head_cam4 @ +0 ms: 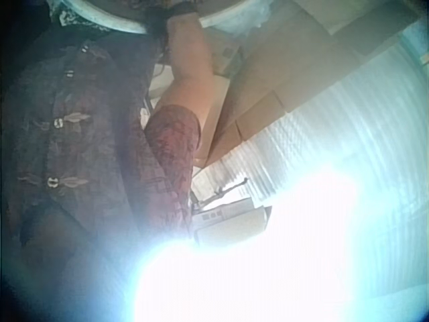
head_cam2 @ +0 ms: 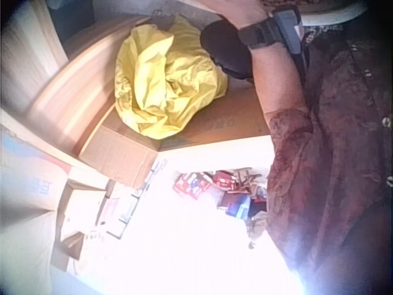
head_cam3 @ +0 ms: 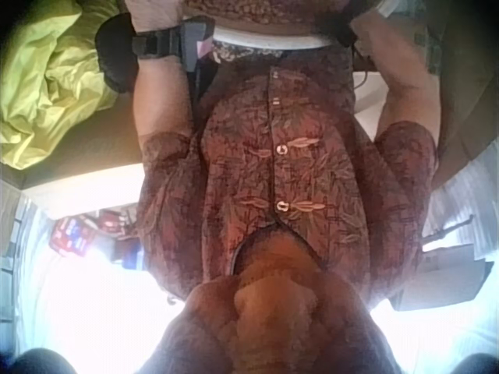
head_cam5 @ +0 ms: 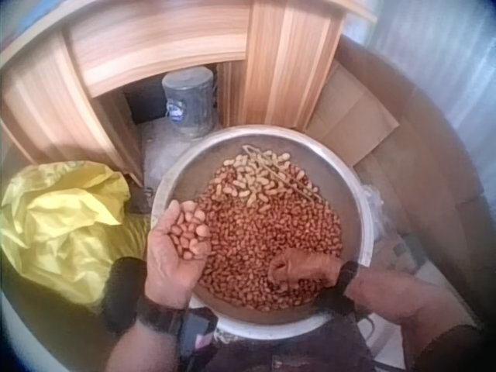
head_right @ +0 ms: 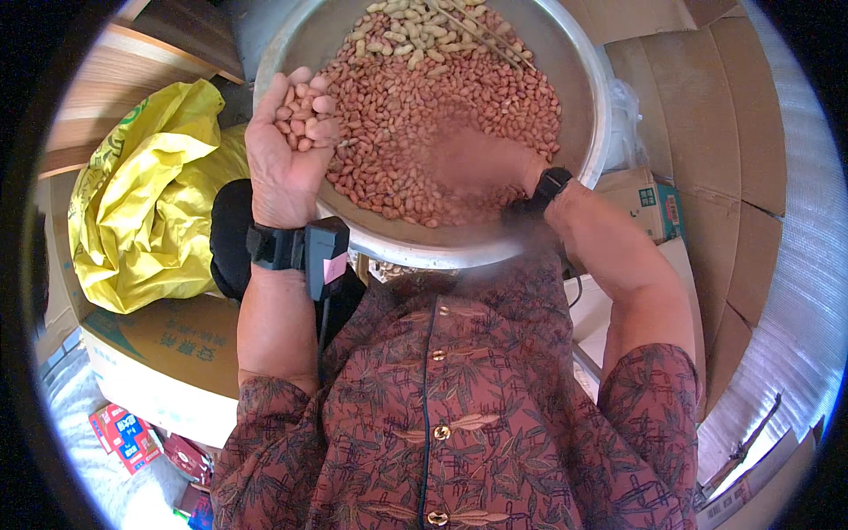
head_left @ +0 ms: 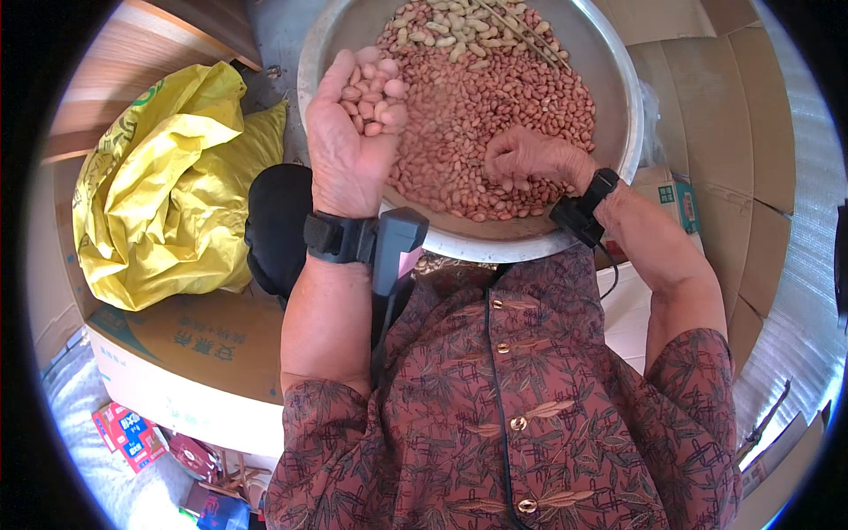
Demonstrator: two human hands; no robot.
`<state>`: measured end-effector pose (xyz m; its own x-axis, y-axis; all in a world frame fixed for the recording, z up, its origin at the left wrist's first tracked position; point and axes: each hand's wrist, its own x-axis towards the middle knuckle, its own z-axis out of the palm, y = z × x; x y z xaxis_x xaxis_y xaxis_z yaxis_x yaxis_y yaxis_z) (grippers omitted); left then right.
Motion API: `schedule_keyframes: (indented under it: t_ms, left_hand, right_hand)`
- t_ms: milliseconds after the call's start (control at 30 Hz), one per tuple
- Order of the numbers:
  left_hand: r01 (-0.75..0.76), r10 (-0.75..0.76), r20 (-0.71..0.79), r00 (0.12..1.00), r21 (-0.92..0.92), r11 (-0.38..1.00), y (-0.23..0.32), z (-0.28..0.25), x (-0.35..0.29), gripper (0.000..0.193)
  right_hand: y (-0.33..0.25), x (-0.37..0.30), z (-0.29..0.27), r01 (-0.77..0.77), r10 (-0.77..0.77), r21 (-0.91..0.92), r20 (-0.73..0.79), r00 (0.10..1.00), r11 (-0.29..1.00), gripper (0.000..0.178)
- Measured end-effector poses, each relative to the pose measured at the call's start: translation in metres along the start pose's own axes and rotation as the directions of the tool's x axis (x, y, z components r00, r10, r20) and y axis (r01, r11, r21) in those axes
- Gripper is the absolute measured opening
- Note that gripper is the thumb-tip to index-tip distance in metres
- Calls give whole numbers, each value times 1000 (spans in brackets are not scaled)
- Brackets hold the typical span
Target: The recorder is sorting through a large bowl of peanuts, picking out shells or debris.
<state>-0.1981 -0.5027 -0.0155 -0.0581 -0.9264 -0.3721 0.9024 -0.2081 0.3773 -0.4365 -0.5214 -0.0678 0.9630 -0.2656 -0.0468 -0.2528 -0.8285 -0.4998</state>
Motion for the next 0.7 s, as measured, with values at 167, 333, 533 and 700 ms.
schedule_keyframes:
  t_ms: [167, 333, 533, 700]
  left_hand:
    - [12, -10, 45, 999, -56, 998, 2, -3, 1, 23]
    - [5, -4, 35, 999, -51, 999, 2, -4, 1, 23]
    - [8, -6, 20, 1000, -53, 999, 3, -2, 1, 23]
    - [38, -34, 54, 998, -75, 996, 4, -2, 2, 23]
  right_hand:
    - [3, 10, 3, -234, 303, 544, -40, 952, 806, 10]
    - [-5, 38, 5, -495, 577, 807, 247, 779, 322, 14]
    - [-7, 62, 31, -604, 577, 480, 224, 786, 637, 15]
    - [-2, 64, 45, -485, 490, 264, 52, 870, 833, 18]
